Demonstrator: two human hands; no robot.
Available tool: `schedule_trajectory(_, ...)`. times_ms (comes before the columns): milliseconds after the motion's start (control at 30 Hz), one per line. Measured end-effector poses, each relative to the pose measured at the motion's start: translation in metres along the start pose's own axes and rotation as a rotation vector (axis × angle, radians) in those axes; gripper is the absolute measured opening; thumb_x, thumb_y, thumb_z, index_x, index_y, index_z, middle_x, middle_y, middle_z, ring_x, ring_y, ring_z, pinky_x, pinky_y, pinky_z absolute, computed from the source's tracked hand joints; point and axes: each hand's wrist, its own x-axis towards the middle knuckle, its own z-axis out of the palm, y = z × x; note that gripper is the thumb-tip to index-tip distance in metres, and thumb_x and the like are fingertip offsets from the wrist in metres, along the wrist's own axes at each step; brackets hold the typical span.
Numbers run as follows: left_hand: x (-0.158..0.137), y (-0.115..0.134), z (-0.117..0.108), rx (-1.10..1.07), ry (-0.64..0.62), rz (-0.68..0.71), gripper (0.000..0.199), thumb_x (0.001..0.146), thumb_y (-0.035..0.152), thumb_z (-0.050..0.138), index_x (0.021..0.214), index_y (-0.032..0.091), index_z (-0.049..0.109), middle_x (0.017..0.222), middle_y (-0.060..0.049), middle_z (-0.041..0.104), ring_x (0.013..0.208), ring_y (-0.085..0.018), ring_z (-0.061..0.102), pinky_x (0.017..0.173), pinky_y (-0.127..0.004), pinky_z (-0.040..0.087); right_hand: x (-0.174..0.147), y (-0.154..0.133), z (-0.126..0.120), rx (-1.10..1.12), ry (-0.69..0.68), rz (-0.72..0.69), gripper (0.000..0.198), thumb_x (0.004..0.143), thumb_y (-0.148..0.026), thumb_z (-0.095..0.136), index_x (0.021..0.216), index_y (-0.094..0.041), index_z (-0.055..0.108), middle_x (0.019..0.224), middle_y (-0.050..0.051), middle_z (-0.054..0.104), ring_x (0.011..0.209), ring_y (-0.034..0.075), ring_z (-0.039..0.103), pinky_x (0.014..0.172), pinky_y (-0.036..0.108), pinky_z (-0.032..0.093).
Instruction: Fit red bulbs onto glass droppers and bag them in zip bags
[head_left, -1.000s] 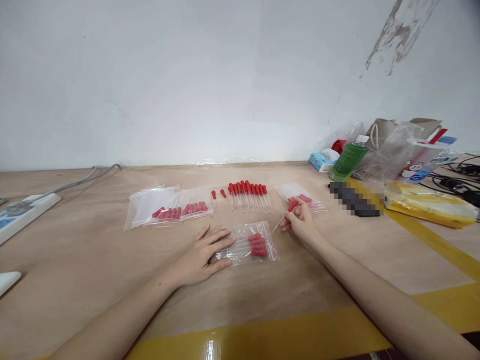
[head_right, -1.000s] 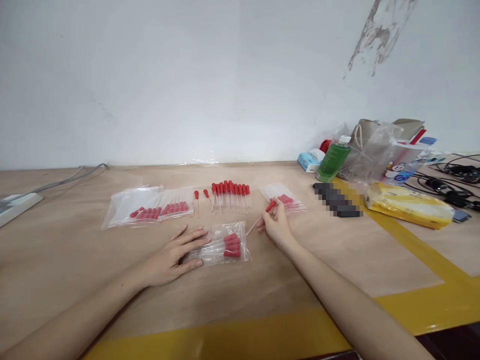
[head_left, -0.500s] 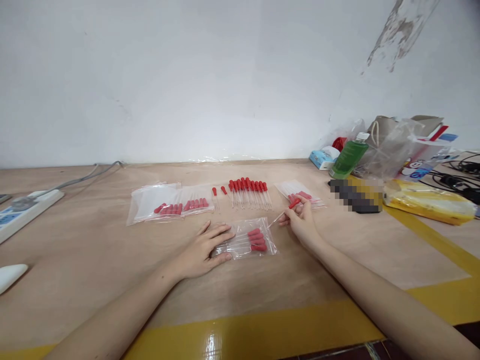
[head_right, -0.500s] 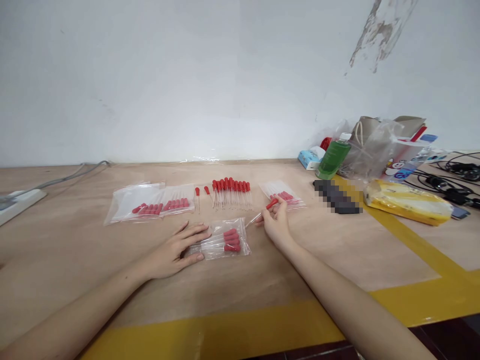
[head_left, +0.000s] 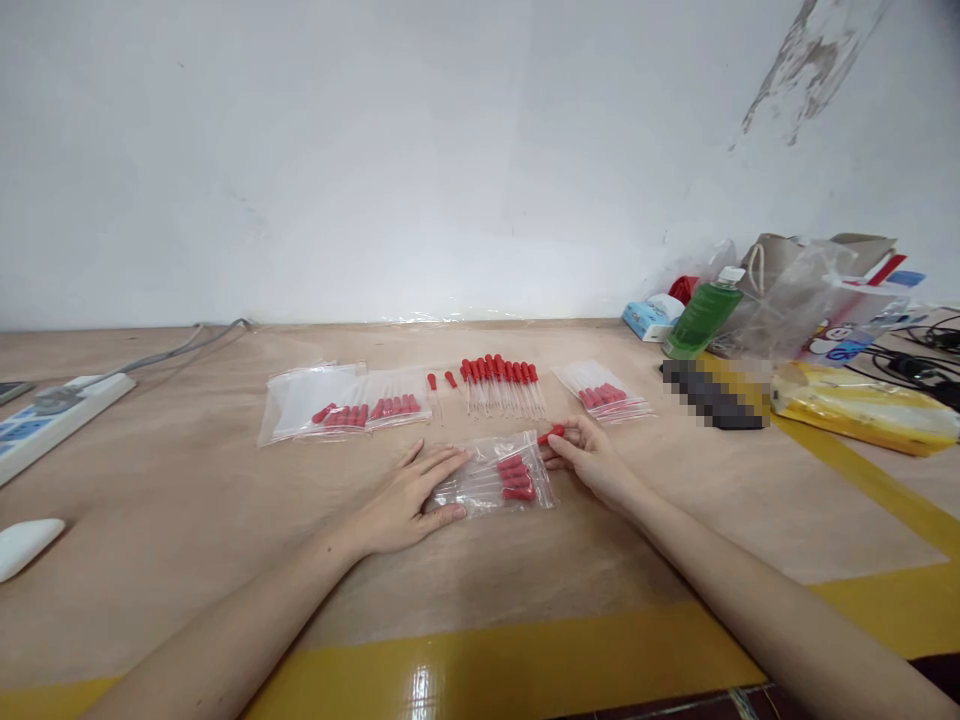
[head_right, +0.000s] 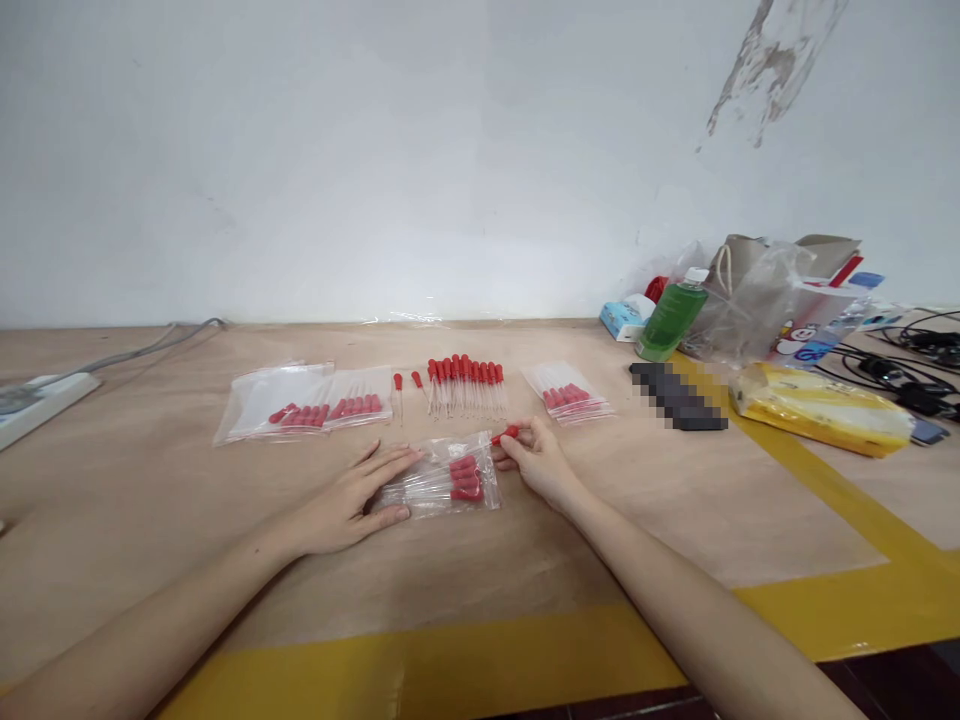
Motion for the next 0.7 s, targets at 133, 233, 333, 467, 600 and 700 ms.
schedule_trajectory(133,0.000,0.001,0.000,0.001,0.001,-0.002,0.057,0.086,0.048,0.038,0.136,0.027,0.022,0.138,-0.004,0.035,0.127,-0.020,0.030,0.108,-0.046,0.010,-0.001,-0.006,-0.007,-0.188,-0.209,0.023,0.034,0.061,-0.036,0.069,0.080,-0.018,0.047,0.059,-0.006,0.055,0.049,0.006,0.050,0.041,0.016,0.035)
schedule_trajectory(233,0.000,0.001,-0.001,0.001,0.002,0.001,0.057,0.086,0.048,0.039,0.136,0.027,0.023,0.137,-0.004,0.035,0.127,-0.020,0.030,0.108,-0.046,0.010,0.000,-0.012,-0.006,-0.224,-0.346,0.092,0.035,0.060,-0.037,0.070,0.080,-0.018,0.049,0.055,-0.007,0.054,0.045,0.005,0.047,0.037,0.014,0.029)
schedule_trajectory(333,0.000,0.000,0.000,-0.003,0.005,0.004,0.057,0.086,0.048,0.038,0.136,0.027,0.022,0.137,-0.004,0.036,0.127,-0.020,0.030,0.108,-0.046,0.010,0.001,-0.013,0.002,-0.267,-0.414,0.094,0.033,0.061,-0.040,0.069,0.080,-0.015,0.056,0.057,-0.005,0.056,0.042,0.004,0.045,0.037,0.015,0.031)
schedule_trajectory(467,0.000,-0.001,0.001,0.000,0.011,0.005,0.057,0.086,0.049,0.038,0.136,0.026,0.023,0.137,-0.004,0.037,0.127,-0.020,0.031,0.108,-0.045,0.010,0.002,-0.008,0.013,-0.264,-0.299,0.039,0.036,0.065,-0.046,0.064,0.082,-0.014,0.063,0.057,-0.002,0.059,0.043,0.007,0.048,0.043,0.020,0.040)
schedule_trajectory(600,0.000,0.000,0.000,0.004,0.003,0.001,0.056,0.086,0.049,0.037,0.136,0.026,0.023,0.137,-0.005,0.036,0.127,-0.020,0.030,0.108,-0.045,0.010,0.001,-0.008,0.016,-0.194,-0.315,-0.031,0.037,0.067,-0.047,0.061,0.084,-0.015,0.065,0.075,0.002,0.066,0.069,0.016,0.061,0.065,0.029,0.049)
schedule_trajectory(700,0.000,0.001,-0.001,0.001,0.011,0.002,0.056,0.086,0.049,0.037,0.136,0.026,0.024,0.136,-0.005,0.037,0.127,-0.020,0.030,0.108,-0.046,0.010,0.002,-0.008,0.014,-0.256,-0.367,0.008,0.039,0.069,-0.050,0.058,0.087,-0.016,0.065,0.070,0.002,0.066,0.071,0.018,0.062,0.064,0.031,0.050)
